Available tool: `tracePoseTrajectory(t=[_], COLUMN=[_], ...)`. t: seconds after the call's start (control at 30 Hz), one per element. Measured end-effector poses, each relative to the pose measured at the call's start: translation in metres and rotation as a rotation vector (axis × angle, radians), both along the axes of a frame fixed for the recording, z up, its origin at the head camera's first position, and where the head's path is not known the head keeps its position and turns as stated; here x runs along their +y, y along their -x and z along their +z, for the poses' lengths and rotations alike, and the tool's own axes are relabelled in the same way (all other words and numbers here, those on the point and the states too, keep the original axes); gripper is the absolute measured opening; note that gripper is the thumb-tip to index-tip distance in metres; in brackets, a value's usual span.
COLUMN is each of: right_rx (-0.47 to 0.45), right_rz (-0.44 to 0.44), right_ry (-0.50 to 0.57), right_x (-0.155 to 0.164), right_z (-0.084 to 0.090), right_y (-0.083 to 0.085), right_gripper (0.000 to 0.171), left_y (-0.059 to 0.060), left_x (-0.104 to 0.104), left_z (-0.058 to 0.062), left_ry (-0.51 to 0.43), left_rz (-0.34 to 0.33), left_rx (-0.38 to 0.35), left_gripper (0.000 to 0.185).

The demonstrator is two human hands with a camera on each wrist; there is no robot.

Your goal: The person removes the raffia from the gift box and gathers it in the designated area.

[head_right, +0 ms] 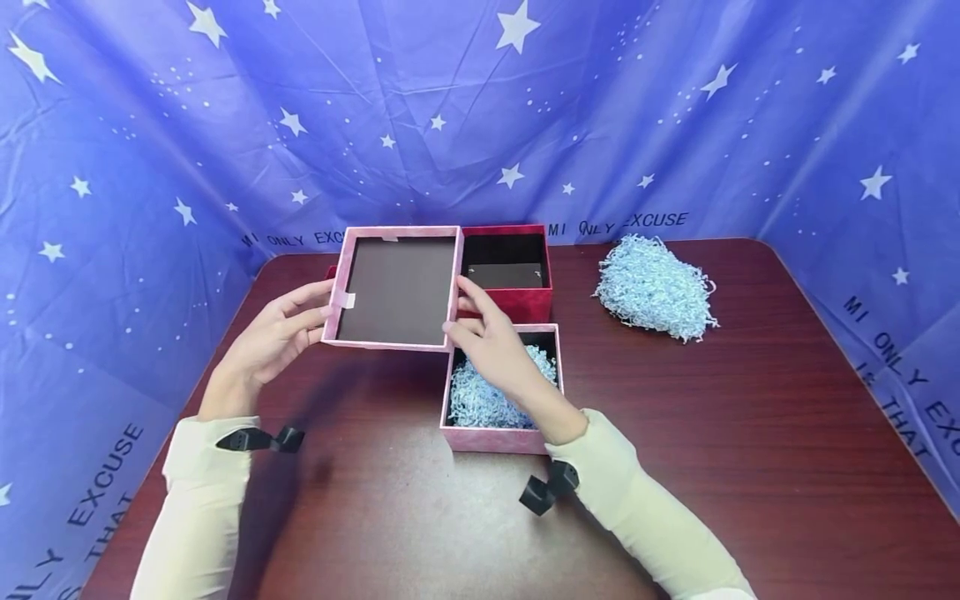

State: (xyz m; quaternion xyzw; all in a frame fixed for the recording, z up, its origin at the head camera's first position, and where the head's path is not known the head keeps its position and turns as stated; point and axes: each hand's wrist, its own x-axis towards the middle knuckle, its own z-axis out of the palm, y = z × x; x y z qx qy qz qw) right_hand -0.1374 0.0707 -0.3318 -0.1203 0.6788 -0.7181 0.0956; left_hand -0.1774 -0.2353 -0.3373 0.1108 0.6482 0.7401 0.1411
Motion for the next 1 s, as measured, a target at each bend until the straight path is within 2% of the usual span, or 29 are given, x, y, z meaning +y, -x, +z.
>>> tracePoseTrajectory(t=[0.3, 0.43, 0.67, 1.0], right_rx=[0.041, 0.022, 0.012, -0.032], right_rz=[0.008, 0.025, 0.04, 0.062], right_ry=[-0.083, -0.082, -0.058, -0.123], right_x=[-0.028, -0.04, -0.056, -0.08], right_z=[-0.008, -0.01, -0.016, -0.03], right_y=[-0.008, -0.013, -0.018, -0.023], right_gripper=[0.067, 0.07, 0.071, 0.076], left_y=[-0.01, -0.013, -0.017, -0.021], left_x=[-0.029, -0.04, -0.059, -0.09], left_z=[-0.009, -0.013, -0.022, -0.036], left_ry=[-0.01, -0.016, -0.002, 0.0], left_rz=[-0.019, -0.029, -0.098, -0.16], left_rx=[0.029, 0.051, 0.064, 0.037], left_gripper=[0.048, 0.046, 0.044, 0.044])
